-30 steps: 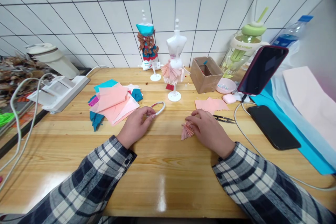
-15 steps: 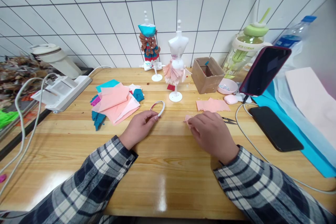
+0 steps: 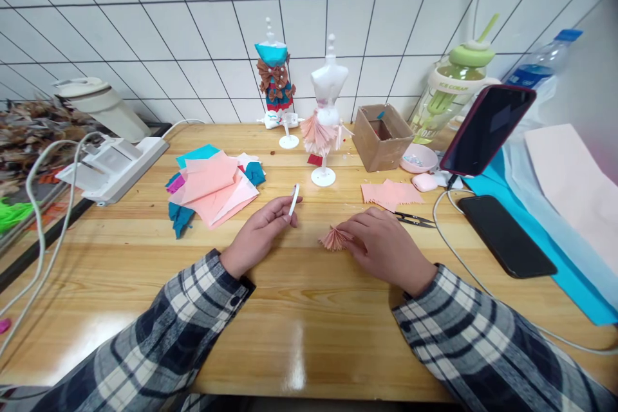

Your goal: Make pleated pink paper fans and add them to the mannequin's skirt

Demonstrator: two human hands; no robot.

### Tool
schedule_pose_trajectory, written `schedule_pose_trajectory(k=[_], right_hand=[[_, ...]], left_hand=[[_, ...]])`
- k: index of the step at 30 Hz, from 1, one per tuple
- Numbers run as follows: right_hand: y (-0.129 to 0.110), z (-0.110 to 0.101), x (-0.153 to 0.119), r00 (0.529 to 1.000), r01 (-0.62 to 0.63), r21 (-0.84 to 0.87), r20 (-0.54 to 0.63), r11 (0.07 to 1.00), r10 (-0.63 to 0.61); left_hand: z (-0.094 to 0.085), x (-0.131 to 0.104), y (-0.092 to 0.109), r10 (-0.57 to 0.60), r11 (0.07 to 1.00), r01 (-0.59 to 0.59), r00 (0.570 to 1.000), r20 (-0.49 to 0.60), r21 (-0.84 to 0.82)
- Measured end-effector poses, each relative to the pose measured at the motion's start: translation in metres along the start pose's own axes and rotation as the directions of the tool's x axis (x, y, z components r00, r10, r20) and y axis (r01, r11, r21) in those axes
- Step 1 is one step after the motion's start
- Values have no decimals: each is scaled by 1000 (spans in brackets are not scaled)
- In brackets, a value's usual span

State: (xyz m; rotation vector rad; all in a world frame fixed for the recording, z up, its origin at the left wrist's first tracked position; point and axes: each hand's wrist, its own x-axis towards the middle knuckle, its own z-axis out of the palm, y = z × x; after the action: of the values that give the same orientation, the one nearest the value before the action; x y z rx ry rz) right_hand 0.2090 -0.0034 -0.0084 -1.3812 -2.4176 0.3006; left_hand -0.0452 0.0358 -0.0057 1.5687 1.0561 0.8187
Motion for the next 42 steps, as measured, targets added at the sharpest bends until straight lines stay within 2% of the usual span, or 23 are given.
schedule_pose_trajectory(k=[3,6,9,12,16,21,27,30,35,39,42], right_hand=[[-4,-1,-1,996,-32,30,-80,999,34],[-6,-1,-3,974,-35,97,-218,995,56],[-13,-1,-5,941,30,181,-337,983,33],[-23,0,-7,918,77,261,-396,962,34],[-30,3,-7,924,89,329,-380,940,46],[-29,5,-6,938,48,352,-338,935,80],[-28,5,-5,964,-21,399,-236,917,125],[-28,6,-4,969,-33,409,-209,912,129],[-28,9,-6,931,-63,441,-296,895,212],[-29,9,-7,943,-5,419,-300,908,144],[-29,8,-6,948,-22,406,-282,914,149]], left_hand=[[6,-2,1,24,1000,-26,997,74,16],[14,-6,6,50,978,-74,991,125,193],[23,-13,12,107,904,-173,977,185,390],[32,-19,17,158,835,-274,950,269,478],[37,-23,21,216,792,-365,917,335,490],[35,-24,19,233,773,-387,910,342,503],[36,-23,17,224,695,-428,893,391,578],[38,-23,17,206,710,-399,906,370,580],[37,-23,20,161,752,-320,937,310,576],[37,-24,22,178,774,-326,935,308,542],[38,-24,21,174,791,-304,944,280,532]])
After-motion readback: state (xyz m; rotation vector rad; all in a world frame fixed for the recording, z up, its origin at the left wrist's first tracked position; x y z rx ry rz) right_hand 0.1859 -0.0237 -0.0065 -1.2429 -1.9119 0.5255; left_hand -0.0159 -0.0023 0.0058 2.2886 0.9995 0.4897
